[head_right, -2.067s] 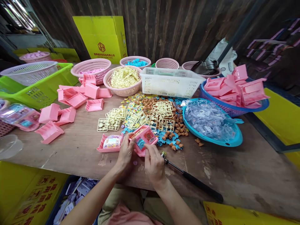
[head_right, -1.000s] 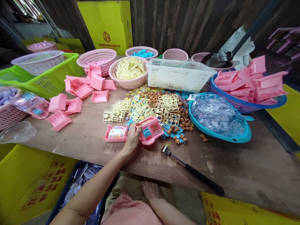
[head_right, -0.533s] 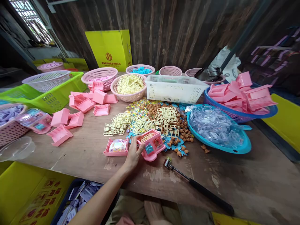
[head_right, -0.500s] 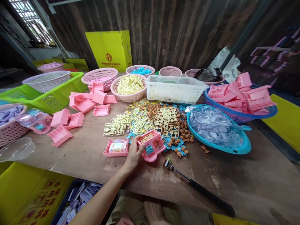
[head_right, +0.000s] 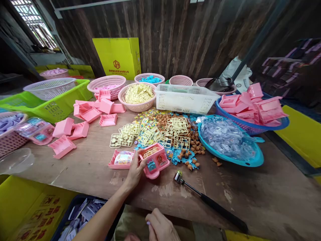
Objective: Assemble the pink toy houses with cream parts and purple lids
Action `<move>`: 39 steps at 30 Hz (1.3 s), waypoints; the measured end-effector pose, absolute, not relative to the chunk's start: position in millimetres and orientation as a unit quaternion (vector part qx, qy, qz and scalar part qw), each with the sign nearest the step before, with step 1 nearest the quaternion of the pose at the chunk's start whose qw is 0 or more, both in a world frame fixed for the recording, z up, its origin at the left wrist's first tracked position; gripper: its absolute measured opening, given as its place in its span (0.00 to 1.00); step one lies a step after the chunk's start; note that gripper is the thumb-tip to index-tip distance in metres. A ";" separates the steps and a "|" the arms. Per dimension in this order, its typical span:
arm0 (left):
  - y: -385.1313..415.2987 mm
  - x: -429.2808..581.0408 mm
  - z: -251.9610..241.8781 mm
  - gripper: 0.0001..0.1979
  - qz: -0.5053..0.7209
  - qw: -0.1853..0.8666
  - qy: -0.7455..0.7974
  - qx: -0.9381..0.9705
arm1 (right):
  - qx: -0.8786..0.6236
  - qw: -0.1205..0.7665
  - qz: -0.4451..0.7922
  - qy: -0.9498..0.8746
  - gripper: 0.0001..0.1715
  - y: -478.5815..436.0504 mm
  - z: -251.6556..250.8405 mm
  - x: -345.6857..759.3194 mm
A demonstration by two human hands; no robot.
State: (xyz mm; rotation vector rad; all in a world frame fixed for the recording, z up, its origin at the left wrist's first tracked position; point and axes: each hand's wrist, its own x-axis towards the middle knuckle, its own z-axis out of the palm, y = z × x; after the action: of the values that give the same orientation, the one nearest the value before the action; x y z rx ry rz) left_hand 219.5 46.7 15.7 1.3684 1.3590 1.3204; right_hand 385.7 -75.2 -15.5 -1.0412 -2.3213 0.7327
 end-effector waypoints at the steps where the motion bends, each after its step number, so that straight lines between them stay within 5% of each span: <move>1: 45.3 220.2 16.3 0.19 0.520 0.389 0.539 0.537 | -0.365 0.306 0.251 -0.843 0.15 -66.0 1.1 387.1; 5: 41.1 226.9 16.7 0.18 0.522 0.377 0.558 0.524 | -0.434 0.435 0.143 -0.776 0.09 -24.6 40.5 390.6; 13: 35.1 236.4 15.9 0.17 0.516 0.358 0.578 0.521 | -0.482 0.503 0.049 -0.716 0.05 16.2 34.8 365.7; 39: 37.3 239.2 22.9 0.17 0.495 0.328 0.588 0.549 | -0.476 0.440 -0.003 -0.762 0.09 21.5 45.1 371.3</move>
State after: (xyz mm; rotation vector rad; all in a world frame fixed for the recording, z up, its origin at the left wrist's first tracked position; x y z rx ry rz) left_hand 239.2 37.3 22.9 1.4379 1.5403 1.2965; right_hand 371.3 21.5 45.1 -1.1814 -1.8912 -0.0086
